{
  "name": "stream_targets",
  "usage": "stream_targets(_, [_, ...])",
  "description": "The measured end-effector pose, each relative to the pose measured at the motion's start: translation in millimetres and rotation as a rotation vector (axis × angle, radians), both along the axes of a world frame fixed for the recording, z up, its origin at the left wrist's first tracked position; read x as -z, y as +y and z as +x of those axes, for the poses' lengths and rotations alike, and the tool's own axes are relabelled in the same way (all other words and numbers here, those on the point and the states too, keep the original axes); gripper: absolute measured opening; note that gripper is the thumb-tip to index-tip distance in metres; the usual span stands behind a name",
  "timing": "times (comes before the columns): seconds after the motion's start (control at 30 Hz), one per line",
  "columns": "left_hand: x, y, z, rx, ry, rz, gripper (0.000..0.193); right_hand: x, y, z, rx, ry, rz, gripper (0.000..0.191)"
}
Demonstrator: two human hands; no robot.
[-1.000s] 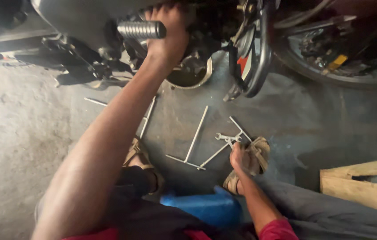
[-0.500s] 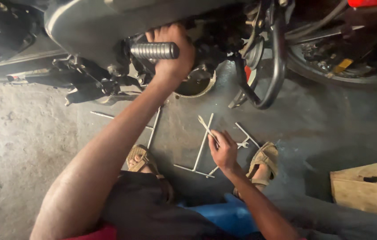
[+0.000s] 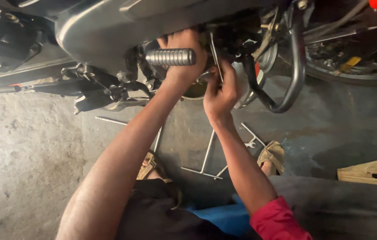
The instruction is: The person works on the underside of a motorcycle, using a T-handle wrench and a socket wrench to loosen and remove bolts from the engine area. They manipulate the tools with both hands, occasionally adjusting their grip and position to access different fasteners.
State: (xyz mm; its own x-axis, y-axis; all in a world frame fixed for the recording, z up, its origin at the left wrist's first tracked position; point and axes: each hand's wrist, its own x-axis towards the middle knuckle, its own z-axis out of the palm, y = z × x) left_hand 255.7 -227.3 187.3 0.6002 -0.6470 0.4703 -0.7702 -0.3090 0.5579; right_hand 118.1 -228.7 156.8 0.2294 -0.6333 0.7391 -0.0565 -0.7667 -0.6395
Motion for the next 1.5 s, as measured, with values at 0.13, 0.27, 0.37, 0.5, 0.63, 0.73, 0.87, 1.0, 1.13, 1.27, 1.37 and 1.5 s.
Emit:
stream_targets(0.13, [-5,-1,-1,-0.015,0.006,0.07,0.038,16,1,17,0.026,0.041,0.046,0.023])
stream_targets(0.27, [-8,3,-5,-0.008,0.033,0.137,0.047,36,3,32,0.02,0.047,0.135,0.036])
stream_targets(0.37, [-10,7,-6,0.02,0.018,0.116,0.057,46,2,44,0.043,-0.022,0.172,0.045])
stream_targets(0.5, [-14,8,-8,0.003,-0.056,-0.037,0.056,50,1,56,0.048,-0.073,0.131,0.045])
stream_targets(0.63, [-20,9,-10,0.011,0.058,0.06,0.035,49,3,56,0.142,-0.056,0.02,0.048])
stream_targets(0.73, [-25,9,-11,0.013,0.155,0.119,0.026,47,3,52,0.156,0.001,0.048,0.048])
stream_targets(0.87, [-28,10,-13,-0.003,0.107,0.027,0.029,40,2,48,0.18,0.092,0.068,0.045])
stream_targets(1.0, [-26,9,-13,0.017,0.037,-0.044,0.029,25,6,40,0.146,0.074,0.044,0.039])
stream_targets(1.13, [-24,8,-11,0.016,0.032,-0.048,0.031,-1,12,22,0.086,0.029,0.031,0.037])
stream_targets(1.27, [-24,9,-11,0.015,0.051,-0.055,0.025,-30,10,10,0.055,-0.054,-0.014,0.03])
stream_targets(1.37, [-24,9,-11,0.016,0.055,-0.012,0.023,-47,3,7,0.001,-0.11,-0.054,0.03])
stream_targets(1.5, [-24,7,-10,0.002,0.093,0.103,0.022,-57,-9,8,-0.019,-0.076,-0.038,0.023])
